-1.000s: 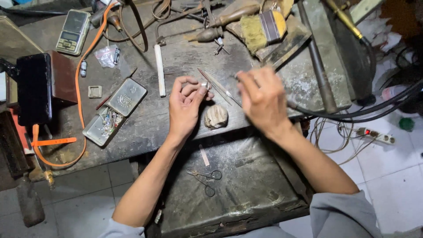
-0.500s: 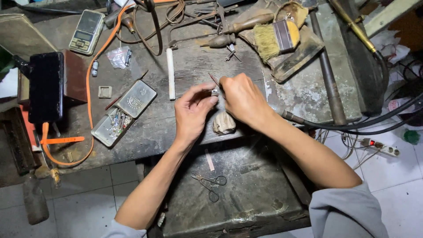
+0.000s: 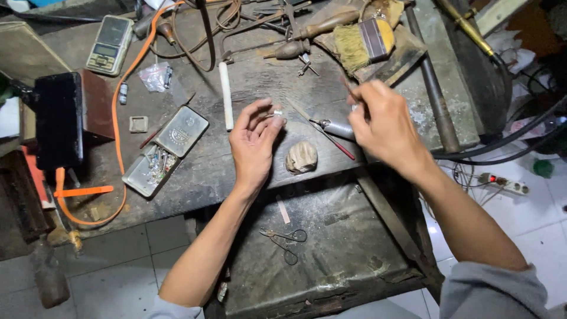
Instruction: Polishing and refining a small ring using a rotary tool and a metal pick at a jewelry workbench.
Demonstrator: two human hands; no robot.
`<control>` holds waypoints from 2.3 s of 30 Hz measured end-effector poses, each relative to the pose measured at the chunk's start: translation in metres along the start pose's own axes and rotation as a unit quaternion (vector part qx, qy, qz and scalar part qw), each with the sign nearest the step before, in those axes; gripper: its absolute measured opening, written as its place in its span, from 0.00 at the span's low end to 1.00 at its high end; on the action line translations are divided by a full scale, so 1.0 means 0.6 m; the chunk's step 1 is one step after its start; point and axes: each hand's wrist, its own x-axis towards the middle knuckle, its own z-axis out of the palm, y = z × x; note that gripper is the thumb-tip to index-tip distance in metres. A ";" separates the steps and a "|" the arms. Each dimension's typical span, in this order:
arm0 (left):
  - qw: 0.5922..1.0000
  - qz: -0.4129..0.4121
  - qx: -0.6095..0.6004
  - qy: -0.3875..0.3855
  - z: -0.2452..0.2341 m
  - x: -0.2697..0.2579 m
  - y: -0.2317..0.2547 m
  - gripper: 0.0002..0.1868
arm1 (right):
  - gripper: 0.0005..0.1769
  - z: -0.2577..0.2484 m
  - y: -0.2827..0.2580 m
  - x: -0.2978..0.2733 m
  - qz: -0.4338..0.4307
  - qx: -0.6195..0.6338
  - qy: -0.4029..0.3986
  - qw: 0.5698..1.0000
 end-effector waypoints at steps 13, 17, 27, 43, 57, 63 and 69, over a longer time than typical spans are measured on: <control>1.000 0.009 0.008 -0.015 0.000 -0.005 0.002 0.24 | 0.21 0.019 -0.009 -0.046 0.018 -0.226 0.086 0.970; 0.998 -0.003 -0.006 -0.060 -0.002 -0.006 -0.003 0.25 | 0.09 0.023 -0.034 -0.074 -0.018 -0.078 0.133 0.988; 0.997 -0.007 0.004 -0.081 0.013 -0.012 -0.005 0.15 | 0.02 -0.007 -0.106 -0.158 -0.072 0.092 0.246 0.962; 1.000 -0.003 0.019 -0.022 0.005 -0.008 -0.009 0.14 | 0.14 -0.002 -0.012 -0.140 -0.001 -0.254 -0.008 0.967; 0.992 0.003 0.070 -0.108 0.005 -0.010 0.023 0.13 | 0.20 -0.043 0.100 0.074 0.043 -0.296 0.079 0.951; 0.995 -0.034 0.016 -0.092 0.027 0.011 -0.012 0.13 | 0.17 -0.015 0.064 0.100 -0.004 -0.268 0.101 0.958; 0.991 -0.026 0.080 -0.105 0.034 -0.005 0.008 0.13 | 0.16 -0.008 0.104 0.138 -0.020 -0.302 0.167 0.938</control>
